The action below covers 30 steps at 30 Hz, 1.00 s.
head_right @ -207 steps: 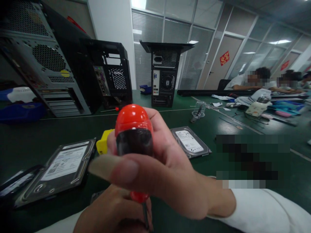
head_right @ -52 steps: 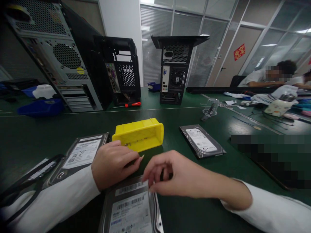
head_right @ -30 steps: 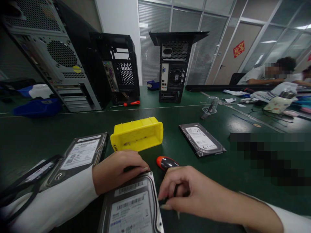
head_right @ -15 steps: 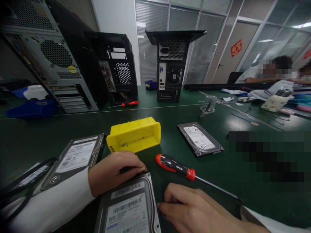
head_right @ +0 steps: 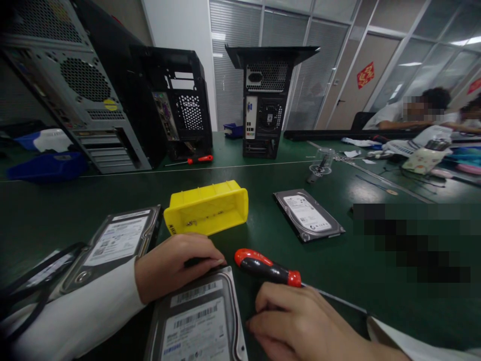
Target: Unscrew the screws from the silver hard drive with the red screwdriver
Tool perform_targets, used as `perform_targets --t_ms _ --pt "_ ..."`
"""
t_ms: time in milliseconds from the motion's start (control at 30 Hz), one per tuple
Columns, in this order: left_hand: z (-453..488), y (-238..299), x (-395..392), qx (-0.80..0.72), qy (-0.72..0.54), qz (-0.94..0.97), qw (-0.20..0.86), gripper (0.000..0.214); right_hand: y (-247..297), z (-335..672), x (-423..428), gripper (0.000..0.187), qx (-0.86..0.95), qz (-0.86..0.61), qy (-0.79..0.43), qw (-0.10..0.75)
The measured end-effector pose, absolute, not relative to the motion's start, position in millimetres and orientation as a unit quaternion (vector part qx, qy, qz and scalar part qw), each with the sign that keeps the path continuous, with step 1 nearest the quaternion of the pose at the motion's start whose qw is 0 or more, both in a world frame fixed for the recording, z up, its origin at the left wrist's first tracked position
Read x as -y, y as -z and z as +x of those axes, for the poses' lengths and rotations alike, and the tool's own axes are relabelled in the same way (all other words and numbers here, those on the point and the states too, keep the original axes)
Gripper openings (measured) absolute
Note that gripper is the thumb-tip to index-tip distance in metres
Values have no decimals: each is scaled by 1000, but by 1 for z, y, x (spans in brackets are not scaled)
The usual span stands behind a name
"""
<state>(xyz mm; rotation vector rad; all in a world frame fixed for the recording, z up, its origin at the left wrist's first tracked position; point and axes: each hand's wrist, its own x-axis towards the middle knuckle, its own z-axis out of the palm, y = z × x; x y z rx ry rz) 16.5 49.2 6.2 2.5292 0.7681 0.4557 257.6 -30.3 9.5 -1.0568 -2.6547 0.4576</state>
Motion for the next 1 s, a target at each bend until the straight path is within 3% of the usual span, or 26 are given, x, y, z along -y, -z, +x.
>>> perform_targets --t_ms 233,400,1000 --pt "16 -6 -48 -273 -169 919 229 21 -12 251 27 17 830 -405 -348 160" --pt "15 -7 -48 -278 -164 920 223 21 -7 250 31 19 793 -422 -413 146" --pt "15 -7 -49 -275 -159 921 227 21 -22 256 36 26 920 -311 -185 153"
